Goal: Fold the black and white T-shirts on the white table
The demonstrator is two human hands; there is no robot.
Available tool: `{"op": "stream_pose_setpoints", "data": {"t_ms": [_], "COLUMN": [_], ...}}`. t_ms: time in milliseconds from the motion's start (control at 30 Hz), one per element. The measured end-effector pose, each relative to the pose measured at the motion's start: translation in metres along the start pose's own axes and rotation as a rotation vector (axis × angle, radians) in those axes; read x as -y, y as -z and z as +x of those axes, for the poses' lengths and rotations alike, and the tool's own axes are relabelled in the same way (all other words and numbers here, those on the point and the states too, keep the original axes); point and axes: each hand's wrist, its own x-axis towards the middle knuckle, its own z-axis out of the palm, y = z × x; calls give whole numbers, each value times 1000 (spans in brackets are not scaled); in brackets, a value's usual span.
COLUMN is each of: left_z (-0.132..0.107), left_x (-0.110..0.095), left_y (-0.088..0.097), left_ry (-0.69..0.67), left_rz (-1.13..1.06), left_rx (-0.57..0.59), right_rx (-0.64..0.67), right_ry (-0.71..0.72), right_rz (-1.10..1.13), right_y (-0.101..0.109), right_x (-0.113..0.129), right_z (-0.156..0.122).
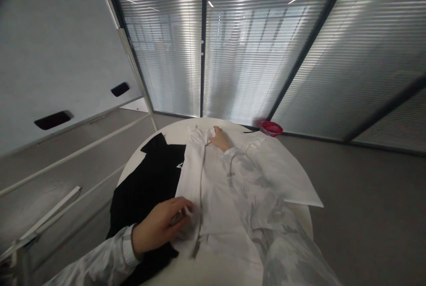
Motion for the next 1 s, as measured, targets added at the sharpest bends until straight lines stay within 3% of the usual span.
{"op": "stream_pose_setpoints", "data": {"t_ms": [133, 333, 500, 733, 1000], "left_z": [7, 12, 13, 15, 18], "left_x": [32, 63, 67, 67, 65], "left_y": [-1, -10, -6, -5, -3], "left_ry": [45, -12, -5, -2, 19], "left_rz": [233, 199, 146, 156, 159], "left_rx": [-174, -167, -177, -144, -124], "right_rx": [38, 208, 254, 310, 171], "right_ry": [65, 97, 54, 21, -11], "right_rz": [-21, 67, 149, 238, 263], "right_y": [0, -27, -45, -57, -64], "right_x": [16, 45, 52, 45, 31], "right_z": [12, 58, 87, 103, 127]}}
